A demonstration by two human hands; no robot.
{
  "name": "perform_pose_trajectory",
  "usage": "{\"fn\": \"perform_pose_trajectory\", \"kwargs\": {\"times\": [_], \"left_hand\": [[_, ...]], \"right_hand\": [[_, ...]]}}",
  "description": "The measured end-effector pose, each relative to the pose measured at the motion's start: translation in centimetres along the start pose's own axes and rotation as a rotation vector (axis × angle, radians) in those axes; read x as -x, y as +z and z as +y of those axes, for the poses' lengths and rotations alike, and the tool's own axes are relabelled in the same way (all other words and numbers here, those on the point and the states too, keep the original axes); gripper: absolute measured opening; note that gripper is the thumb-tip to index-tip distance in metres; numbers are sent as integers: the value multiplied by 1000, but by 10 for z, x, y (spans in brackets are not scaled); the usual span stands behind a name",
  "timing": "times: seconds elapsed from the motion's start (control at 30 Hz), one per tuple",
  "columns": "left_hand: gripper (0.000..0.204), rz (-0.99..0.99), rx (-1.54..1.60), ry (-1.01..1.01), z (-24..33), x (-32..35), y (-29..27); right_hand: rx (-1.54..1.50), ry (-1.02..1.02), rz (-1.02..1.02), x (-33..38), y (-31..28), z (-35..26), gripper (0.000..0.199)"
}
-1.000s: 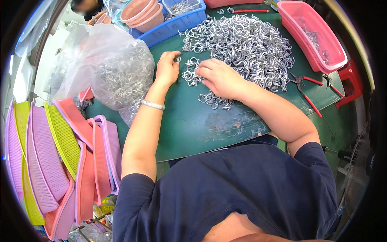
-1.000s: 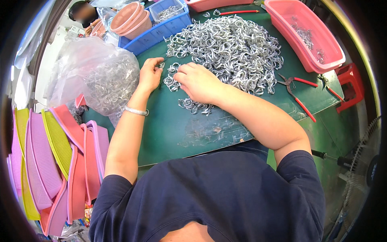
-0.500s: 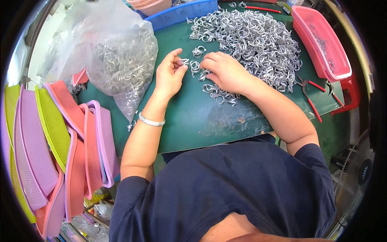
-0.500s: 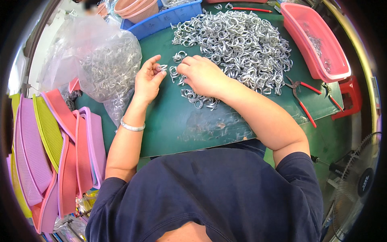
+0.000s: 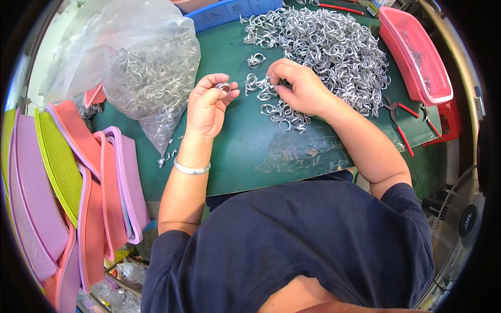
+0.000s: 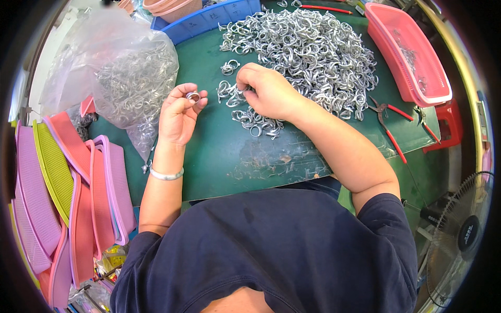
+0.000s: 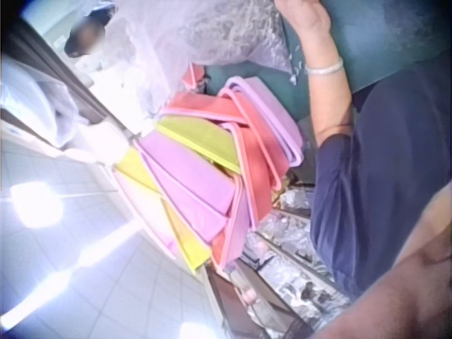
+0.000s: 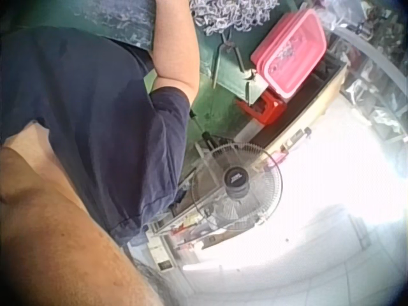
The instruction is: The person picks up metal hooks from a large pile on a green table, connects them together by hand, and places the assembled pieces into a pink tray.
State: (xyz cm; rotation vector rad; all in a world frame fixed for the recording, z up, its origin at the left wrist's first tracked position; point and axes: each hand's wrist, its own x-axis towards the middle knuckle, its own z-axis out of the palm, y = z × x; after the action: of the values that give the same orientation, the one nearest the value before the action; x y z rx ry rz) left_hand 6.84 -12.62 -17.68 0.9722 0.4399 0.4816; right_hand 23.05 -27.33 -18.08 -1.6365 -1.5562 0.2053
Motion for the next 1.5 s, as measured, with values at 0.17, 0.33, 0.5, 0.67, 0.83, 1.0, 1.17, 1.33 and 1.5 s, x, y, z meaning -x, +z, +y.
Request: {"fn": "perform_pose_trajectory", "kwargs": {"times": [0.17,0.33,0.5,0.67,0.83,1.0,1.17,1.33,1.5], "left_hand": [[13,39,-265,-76,-1,-8,-3],[20,10,-1458,379,-14,-9,21],[16,3,-1304,321,-18,-10,17],[17,11,-1216,348,-13,-1,11],[16,18,-1077,216,-8,10,5],[15,-67,-733,207,-11,17,-4],[22,-92,-359,116,7,38,9],[24,-189,-246,132,12,47,6],[23,-191,-240,164,12,54,10]], "right_hand": [[-49,63,-36,1,-2,-4,16],[141,-50,-18,0,-6,-2,14],[186,-76,-7,2,-4,-2,12],[273,-79,16,-2,0,-8,19],[375,-60,-68,-5,5,-12,29],[339,-106,-166,-14,5,-23,38],[19,-106,-126,-16,7,-41,45],[-189,-98,83,-11,14,-55,35],[-153,-157,124,-7,12,-63,23]]}}
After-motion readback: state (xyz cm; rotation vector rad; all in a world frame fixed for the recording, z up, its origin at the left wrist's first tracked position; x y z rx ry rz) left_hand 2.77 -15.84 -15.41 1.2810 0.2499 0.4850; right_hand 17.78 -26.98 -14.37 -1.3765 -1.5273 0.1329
